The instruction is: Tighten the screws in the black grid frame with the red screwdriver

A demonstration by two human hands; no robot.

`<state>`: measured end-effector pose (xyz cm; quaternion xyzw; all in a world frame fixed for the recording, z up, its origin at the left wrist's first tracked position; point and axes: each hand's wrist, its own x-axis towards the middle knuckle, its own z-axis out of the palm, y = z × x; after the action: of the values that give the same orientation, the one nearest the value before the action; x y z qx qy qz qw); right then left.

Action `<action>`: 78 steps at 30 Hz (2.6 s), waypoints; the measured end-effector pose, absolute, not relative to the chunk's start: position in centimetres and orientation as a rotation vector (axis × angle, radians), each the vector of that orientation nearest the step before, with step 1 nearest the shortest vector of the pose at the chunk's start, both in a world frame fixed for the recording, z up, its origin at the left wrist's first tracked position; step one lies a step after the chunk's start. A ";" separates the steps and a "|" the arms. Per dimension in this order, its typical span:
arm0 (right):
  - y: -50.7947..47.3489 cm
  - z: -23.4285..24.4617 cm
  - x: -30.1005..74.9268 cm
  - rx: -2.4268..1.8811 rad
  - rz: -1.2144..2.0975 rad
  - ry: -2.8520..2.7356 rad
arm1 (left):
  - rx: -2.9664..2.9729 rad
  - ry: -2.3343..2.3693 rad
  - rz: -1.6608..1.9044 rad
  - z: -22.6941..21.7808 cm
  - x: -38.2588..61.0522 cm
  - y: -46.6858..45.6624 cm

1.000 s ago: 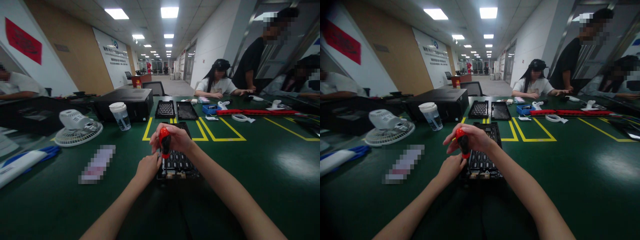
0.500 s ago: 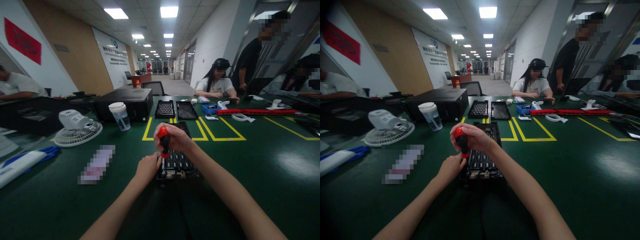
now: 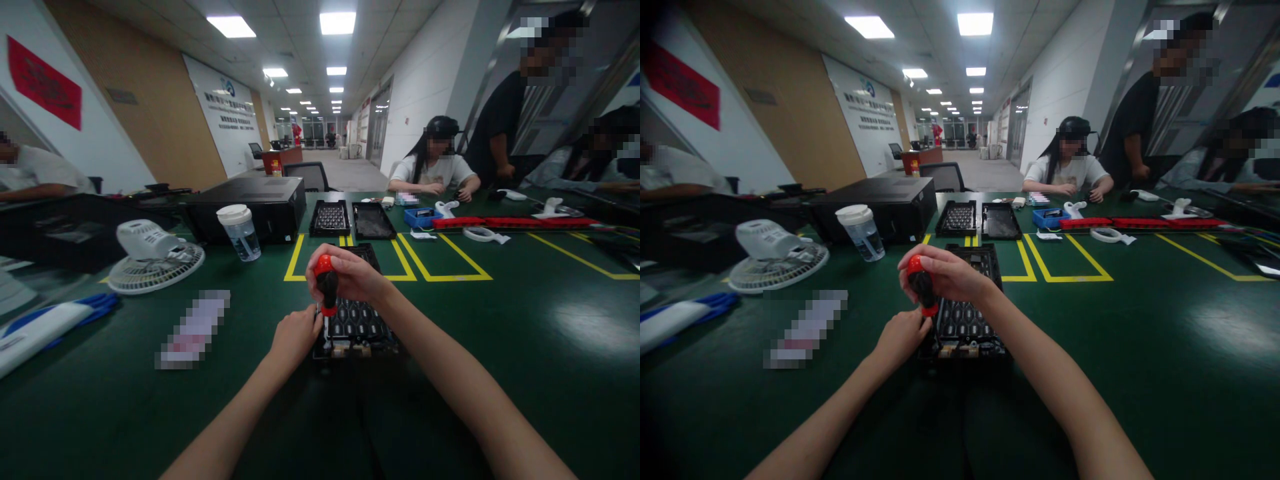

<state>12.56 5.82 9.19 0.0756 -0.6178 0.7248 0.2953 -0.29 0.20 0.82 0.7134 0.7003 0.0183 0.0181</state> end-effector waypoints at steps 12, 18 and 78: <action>5.7 9.6 12.9 0.189 1.948 -1.669 | 2.224 2.156 0.058 0.6 -0.4 0.3; 5.7 9.8 13.0 0.183 1.949 -1.673 | 2.241 2.142 0.082 0.5 -0.5 0.3; 3.4 12.4 13.3 -0.288 1.152 -1.989 | 2.136 2.166 0.015 1.5 0.0 0.2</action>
<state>13.27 3.40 12.41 -0.1138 -0.7865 0.4557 0.4009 -0.03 0.18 1.46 0.7012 0.7112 0.0049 0.0498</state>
